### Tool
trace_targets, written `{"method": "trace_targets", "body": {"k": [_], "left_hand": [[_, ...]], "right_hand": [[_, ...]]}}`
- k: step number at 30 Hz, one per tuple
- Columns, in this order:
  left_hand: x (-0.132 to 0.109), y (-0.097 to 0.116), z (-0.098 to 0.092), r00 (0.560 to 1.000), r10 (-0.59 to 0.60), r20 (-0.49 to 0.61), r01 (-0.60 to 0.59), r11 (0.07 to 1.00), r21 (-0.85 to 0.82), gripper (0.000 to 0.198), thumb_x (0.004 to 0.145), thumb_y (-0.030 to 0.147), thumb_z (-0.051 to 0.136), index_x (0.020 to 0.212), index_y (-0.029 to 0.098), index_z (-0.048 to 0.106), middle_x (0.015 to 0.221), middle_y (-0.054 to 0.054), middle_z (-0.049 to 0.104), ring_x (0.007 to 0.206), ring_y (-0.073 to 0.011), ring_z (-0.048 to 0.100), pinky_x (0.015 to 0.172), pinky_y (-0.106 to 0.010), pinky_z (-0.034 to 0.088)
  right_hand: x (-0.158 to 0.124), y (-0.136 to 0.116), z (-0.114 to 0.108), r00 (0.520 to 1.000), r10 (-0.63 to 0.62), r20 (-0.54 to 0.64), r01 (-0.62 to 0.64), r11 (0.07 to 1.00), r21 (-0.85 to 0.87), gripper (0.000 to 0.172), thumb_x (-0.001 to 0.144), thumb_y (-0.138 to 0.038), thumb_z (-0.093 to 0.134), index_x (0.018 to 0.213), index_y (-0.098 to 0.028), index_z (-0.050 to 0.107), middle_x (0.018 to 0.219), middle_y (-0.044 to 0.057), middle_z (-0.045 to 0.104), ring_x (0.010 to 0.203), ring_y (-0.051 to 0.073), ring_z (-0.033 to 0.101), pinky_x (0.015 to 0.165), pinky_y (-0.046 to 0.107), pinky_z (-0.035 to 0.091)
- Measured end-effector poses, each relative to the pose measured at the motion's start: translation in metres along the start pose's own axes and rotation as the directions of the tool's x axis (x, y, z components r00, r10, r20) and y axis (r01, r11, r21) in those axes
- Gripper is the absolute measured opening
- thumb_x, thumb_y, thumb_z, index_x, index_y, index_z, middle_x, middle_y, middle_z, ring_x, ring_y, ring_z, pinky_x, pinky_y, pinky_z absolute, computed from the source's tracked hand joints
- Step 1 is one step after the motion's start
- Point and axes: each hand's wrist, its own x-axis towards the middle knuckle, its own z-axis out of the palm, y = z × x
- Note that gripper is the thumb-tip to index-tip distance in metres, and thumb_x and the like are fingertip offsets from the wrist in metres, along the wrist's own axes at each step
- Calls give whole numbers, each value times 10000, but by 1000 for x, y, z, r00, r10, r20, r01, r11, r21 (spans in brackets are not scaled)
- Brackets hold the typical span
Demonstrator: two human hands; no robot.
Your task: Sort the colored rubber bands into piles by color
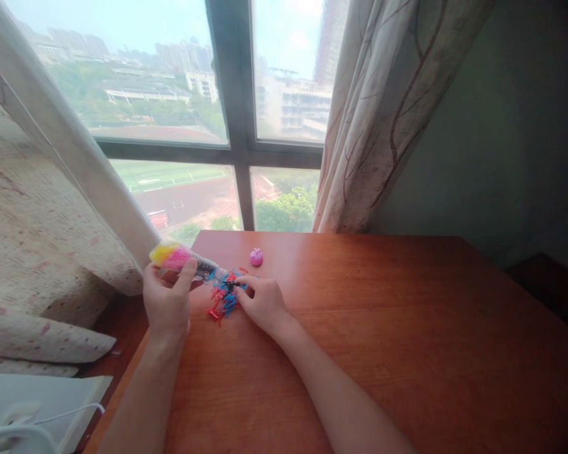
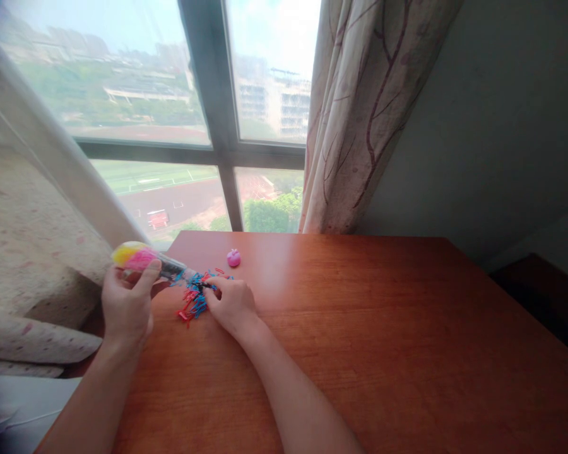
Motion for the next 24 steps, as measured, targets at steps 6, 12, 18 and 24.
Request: {"method": "trace_targets", "body": {"k": [6, 12, 18, 24], "left_hand": [[-1, 0, 0, 1000, 15, 11, -15, 1000, 23, 438, 643, 374, 845, 957, 230, 575, 866, 19, 655, 713, -142, 628, 587, -264, 565], [-1, 2, 0, 1000, 7, 6, -7, 1000, 25, 468, 644, 384, 845, 978, 227, 558, 902, -2, 639, 729, -137, 615, 576, -241, 570], [-1, 0, -1, 1000, 10, 21, -11, 999, 35, 451, 666, 383, 830, 984, 213, 558, 887, 3, 627, 707, -120, 610, 565, -215, 568], [0, -2, 0, 1000, 14, 12, -15, 999, 44, 416, 662, 349, 820, 953, 196, 565, 838, 15, 625, 663, -100, 602, 551, -190, 557]], "right_hand": [[-4, -5, 1, 995, -62, 78, 71, 991, -109, 297, 888, -288, 584, 1153, -330, 711, 956, 4, 757, 822, 201, 690, 769, 277, 489], [-5, -6, -6, 994, -80, 75, 98, 956, -277, 362, 890, -259, 537, 1227, -320, 654, 1013, 5, 753, 864, 208, 701, 767, 278, 496], [-7, -9, -4, 980, -135, 145, 170, 947, -274, 309, 868, -250, 566, 1133, -324, 707, 994, -8, 755, 882, 192, 694, 785, 260, 484], [-7, -10, -5, 966, -181, 184, 220, 950, -219, 263, 878, -246, 557, 1067, -292, 735, 849, -12, 748, 728, 151, 660, 674, 220, 445]]}}
